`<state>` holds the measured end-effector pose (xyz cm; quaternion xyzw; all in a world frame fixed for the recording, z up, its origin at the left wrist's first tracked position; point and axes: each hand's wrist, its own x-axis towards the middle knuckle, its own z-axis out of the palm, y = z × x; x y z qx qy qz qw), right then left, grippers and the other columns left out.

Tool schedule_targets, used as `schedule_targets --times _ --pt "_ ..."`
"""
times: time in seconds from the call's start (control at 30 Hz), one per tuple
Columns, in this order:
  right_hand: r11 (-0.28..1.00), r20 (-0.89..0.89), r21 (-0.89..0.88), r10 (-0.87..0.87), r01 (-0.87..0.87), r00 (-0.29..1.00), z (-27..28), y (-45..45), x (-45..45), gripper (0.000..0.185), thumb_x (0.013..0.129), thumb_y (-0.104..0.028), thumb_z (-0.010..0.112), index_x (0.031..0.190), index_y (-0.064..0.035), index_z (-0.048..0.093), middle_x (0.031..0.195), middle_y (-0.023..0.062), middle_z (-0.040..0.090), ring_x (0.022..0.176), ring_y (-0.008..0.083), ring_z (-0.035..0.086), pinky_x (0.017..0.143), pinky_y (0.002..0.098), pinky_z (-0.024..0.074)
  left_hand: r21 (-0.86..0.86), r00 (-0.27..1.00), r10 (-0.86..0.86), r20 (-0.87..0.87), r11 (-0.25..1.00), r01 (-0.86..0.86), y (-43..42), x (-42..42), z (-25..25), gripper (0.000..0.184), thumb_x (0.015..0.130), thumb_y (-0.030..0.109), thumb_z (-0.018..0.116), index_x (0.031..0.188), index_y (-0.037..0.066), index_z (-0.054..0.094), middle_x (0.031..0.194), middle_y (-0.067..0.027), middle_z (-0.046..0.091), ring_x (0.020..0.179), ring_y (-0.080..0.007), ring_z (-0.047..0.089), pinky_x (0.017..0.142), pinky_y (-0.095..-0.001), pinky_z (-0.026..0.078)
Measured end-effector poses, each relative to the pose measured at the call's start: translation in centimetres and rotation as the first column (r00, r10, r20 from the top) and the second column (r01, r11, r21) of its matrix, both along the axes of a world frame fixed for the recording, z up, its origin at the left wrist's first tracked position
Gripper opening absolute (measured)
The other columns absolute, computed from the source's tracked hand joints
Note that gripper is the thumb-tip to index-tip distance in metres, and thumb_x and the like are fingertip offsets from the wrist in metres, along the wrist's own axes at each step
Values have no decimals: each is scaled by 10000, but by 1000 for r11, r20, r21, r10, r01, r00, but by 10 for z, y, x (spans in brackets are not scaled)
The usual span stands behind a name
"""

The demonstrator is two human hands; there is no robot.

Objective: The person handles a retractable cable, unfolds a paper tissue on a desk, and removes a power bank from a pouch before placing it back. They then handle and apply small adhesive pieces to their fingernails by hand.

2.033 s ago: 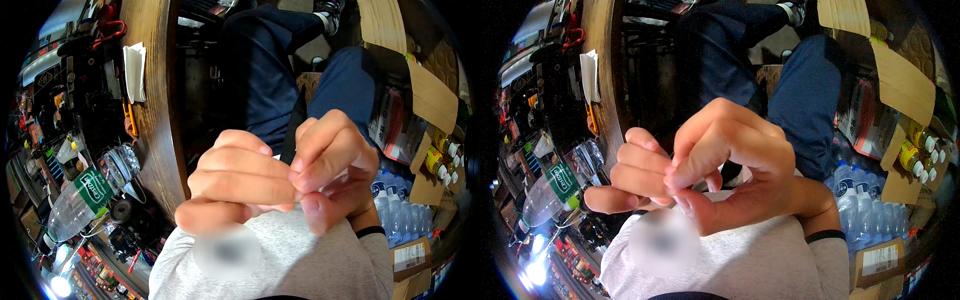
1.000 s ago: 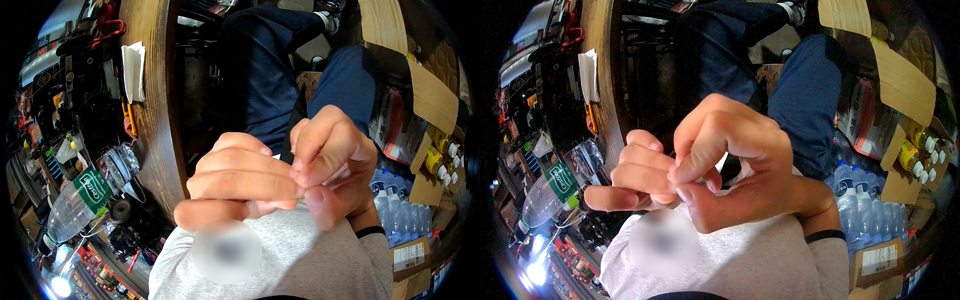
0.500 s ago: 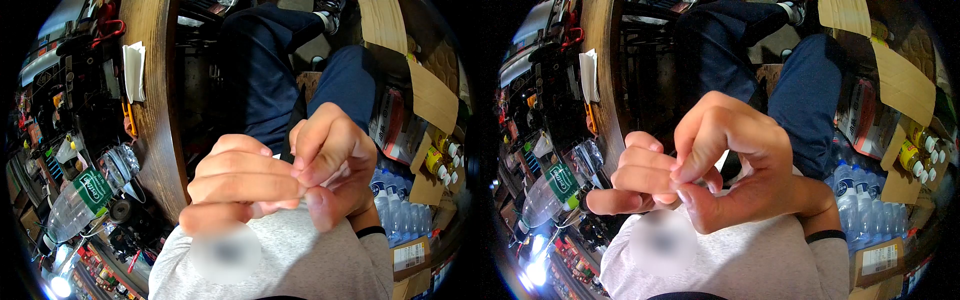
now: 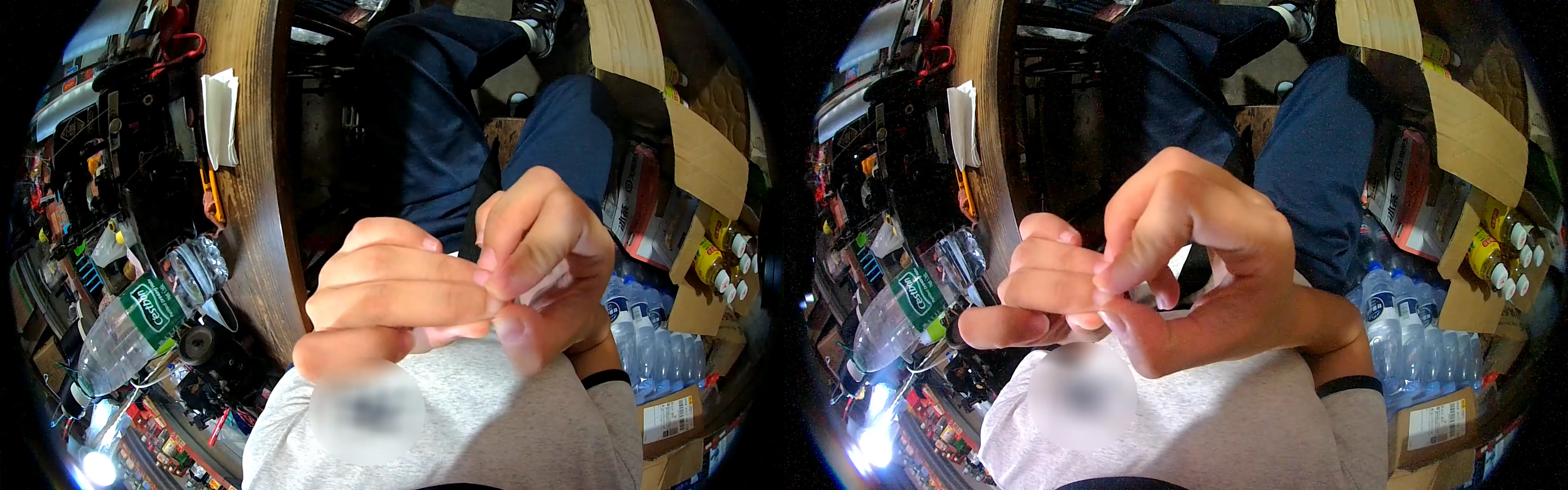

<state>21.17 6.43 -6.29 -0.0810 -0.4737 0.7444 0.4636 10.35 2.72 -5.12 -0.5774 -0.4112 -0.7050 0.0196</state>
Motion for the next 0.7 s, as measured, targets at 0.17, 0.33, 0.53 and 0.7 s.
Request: schedule_targets --times 0.17,0.33,0.53,0.7 --pt "960 29 176 -227 218 974 2 -1 -2 340 571 -20 709 825 -55 486 809 94 485 629 101 449 704 282 370 40 997 70 -23 997 -69 3 4 1 355 704 105 666 749 38 320 612 -66 612 530 -140 583 477 -234 407" --pt "831 53 374 -462 412 885 9 -9 0 411 630 -49 729 853 -157 401 771 -12 513 626 102 486 773 348 401 -48 985 63 -161 996 -71 -5 -3 4 339 709 107 660 752 42 330 645 -62 620 571 -139 592 499 -238 407" --pt "737 133 451 -614 504 778 13 -20 -1 417 682 -109 716 863 -188 349 772 -61 529 653 79 489 792 343 394 52 983 142 -113 989 -137 -7 3 0 319 714 83 644 726 55 326 688 -93 637 585 -164 601 553 -260 421" --pt "740 156 495 -591 455 792 13 -17 2 420 691 -130 713 876 -188 341 782 -66 536 655 76 485 794 338 387 -22 972 15 -236 1000 -21 -15 -8 4 272 750 112 582 713 58 318 698 -150 637 620 -207 626 576 -279 441"
